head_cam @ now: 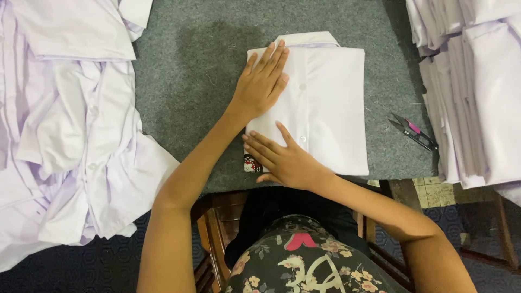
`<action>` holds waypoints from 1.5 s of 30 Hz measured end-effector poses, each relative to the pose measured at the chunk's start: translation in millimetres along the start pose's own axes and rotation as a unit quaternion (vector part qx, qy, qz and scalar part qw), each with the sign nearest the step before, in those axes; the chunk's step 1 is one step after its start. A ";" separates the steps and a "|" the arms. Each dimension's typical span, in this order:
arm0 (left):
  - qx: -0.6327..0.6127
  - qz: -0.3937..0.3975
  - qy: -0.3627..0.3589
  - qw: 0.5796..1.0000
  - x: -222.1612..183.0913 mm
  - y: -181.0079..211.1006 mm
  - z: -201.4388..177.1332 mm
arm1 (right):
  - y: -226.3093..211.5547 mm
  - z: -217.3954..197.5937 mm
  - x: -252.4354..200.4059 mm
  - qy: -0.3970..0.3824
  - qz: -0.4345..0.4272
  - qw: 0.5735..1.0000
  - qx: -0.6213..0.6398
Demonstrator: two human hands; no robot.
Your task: Folding white shirts and trimming loose threads using a small hand-held cutter
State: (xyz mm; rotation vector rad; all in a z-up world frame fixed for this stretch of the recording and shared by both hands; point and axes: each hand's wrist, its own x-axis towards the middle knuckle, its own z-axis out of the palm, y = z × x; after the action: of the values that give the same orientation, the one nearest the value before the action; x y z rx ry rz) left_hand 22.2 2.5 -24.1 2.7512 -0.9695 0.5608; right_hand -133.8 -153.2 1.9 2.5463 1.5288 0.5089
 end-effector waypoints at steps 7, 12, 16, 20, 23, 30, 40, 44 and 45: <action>0.009 -0.003 0.008 1.000 -1.3 2.5 -2.5 | -12.9 -21.1 -19.2 0.008 -0.018 1.000 0.014; -0.010 -0.013 0.013 1.000 -2.6 8.2 -12.7 | 4.1 -58.9 -38.9 -0.045 -0.029 0.862 0.505; -0.034 -0.013 0.007 0.999 -2.4 6.4 -12.2 | 18.7 -77.2 -62.0 -0.005 0.031 0.767 0.641; -0.036 -0.012 0.020 0.999 -4.0 7.9 -12.3 | 14.8 -41.1 -93.1 0.041 0.028 0.971 0.233; -0.036 -0.012 0.028 0.999 -2.3 5.5 -11.0 | 14.4 -37.4 -105.6 0.069 0.043 0.945 0.316; -0.148 -0.004 0.033 0.988 -3.8 -20.3 -16.2 | 25.0 -27.2 -134.6 0.190 0.180 0.823 0.504; -0.273 -0.289 -0.251 0.883 -25.9 -22.2 -103.8 | 77.8 -15.9 -164.4 0.118 0.282 0.925 0.226; -0.308 -0.341 -0.283 0.842 -21.1 2.3 -141.8 | 98.2 -18.2 -164.8 0.174 0.355 0.883 0.253; -0.321 -0.363 -0.308 0.818 -19.4 9.6 -152.7 | 99.4 -22.7 -161.7 0.176 0.386 0.859 0.287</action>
State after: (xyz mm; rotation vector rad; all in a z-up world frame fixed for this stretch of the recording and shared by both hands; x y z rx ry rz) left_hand -42.4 48.8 108.1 2.3586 -0.0459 -0.6938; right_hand -128.5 -343.9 15.4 3.7095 0.6889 0.7031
